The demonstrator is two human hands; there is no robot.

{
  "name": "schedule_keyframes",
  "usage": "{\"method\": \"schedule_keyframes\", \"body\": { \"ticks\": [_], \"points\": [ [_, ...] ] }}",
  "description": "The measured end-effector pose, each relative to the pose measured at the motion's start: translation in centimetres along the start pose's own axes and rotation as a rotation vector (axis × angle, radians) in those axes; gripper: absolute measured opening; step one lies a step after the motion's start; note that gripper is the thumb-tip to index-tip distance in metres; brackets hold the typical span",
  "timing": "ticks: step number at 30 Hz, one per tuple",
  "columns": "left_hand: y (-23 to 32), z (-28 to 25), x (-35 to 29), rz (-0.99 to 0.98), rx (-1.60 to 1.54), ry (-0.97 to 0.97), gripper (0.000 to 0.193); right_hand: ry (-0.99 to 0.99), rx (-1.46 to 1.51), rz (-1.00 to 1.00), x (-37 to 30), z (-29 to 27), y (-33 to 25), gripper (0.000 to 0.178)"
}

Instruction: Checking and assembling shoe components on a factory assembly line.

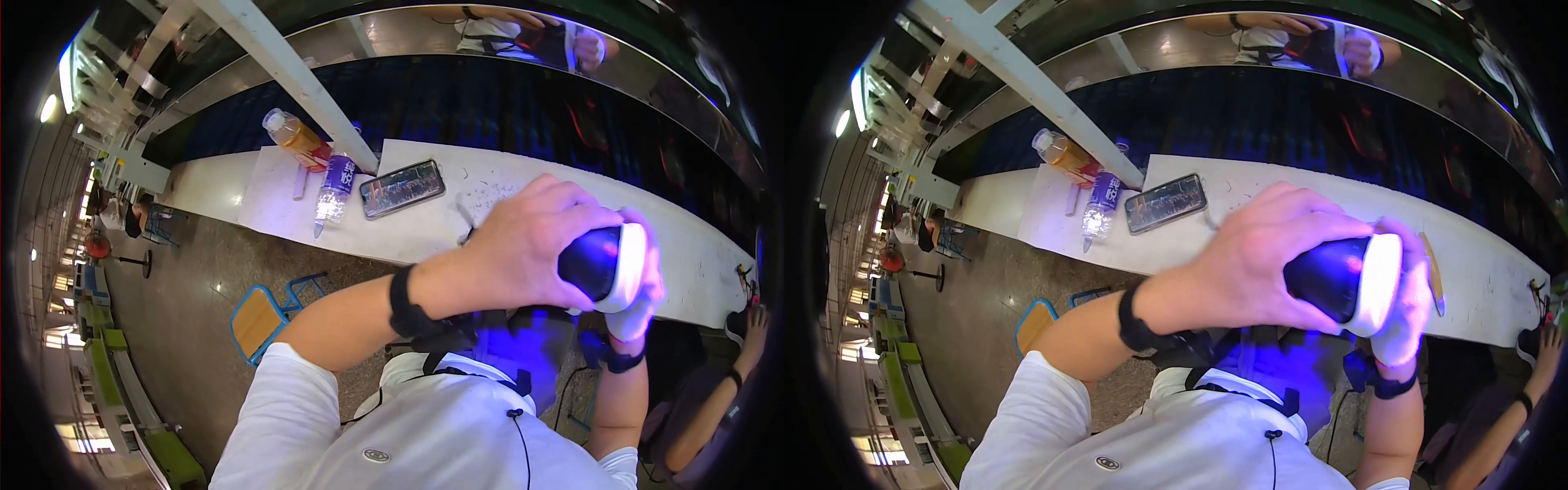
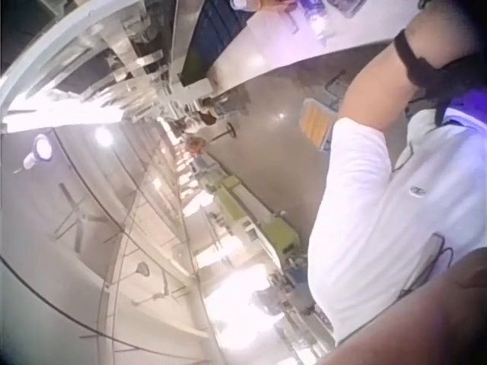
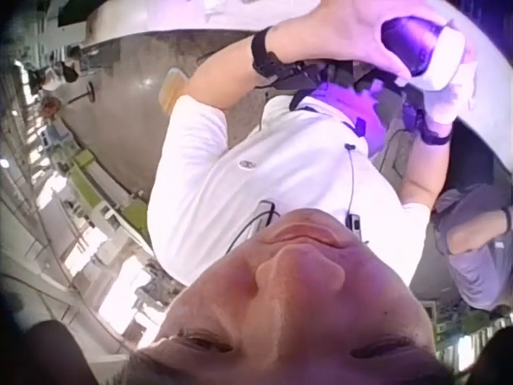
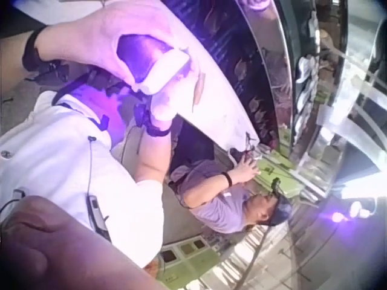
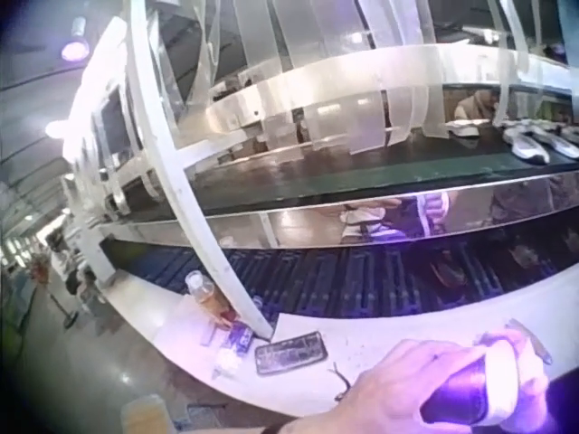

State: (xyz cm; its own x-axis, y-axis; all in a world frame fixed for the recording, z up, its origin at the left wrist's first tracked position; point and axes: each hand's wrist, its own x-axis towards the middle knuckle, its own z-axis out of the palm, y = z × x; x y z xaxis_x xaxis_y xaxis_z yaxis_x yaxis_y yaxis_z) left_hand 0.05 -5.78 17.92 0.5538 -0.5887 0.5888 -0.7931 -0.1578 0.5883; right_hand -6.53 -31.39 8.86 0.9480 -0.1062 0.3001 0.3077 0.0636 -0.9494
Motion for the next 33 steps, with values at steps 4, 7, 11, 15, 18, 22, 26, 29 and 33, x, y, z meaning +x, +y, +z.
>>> {"method": "schedule_keyframes", "body": {
  "ticks": [4,7,11,15,18,22,26,29,33],
  "points": [
    [1.6,0.2,1.0,-0.346,-0.068,-0.144,0.087,-0.147,-0.218,-0.110,4.1,1.7,-6.2,0.096],
    [1.2,-0.6,1.4,-0.396,0.027,-0.300,0.089,-0.233,-0.133,-0.131,5.4,2.9,-7.2,0.081],
    [0.6,-1.3,1.6,-0.371,0.009,-0.293,0.089,-0.217,0.133,-0.066,5.3,3.8,-5.4,0.068],
    [0.0,-2.0,0.8,-0.448,-0.001,-0.252,0.092,-0.239,0.621,-0.102,5.8,4.0,-3.2,0.059],
    [-1.2,-2.8,-0.3,-0.616,-0.101,-0.181,0.089,-0.130,1.078,0.060,7.4,4.5,-2.5,0.053],
    [-1.7,-2.9,-0.9,-0.715,-0.209,-0.141,0.077,-0.189,0.739,0.209,9.1,6.5,-2.9,0.054],
    [-0.8,-2.2,0.4,-0.713,-0.087,-0.129,0.074,-0.348,0.276,0.224,9.6,7.0,-4.5,0.044],
    [-0.1,-1.6,2.4,-0.706,-0.029,-0.164,0.074,-0.339,0.174,0.166,9.7,5.9,-5.6,0.041],
    [1.2,-0.7,4.6,-0.693,0.068,-0.291,0.077,-0.294,0.222,0.157,8.9,3.9,-6.4,0.041]
  ]
}}
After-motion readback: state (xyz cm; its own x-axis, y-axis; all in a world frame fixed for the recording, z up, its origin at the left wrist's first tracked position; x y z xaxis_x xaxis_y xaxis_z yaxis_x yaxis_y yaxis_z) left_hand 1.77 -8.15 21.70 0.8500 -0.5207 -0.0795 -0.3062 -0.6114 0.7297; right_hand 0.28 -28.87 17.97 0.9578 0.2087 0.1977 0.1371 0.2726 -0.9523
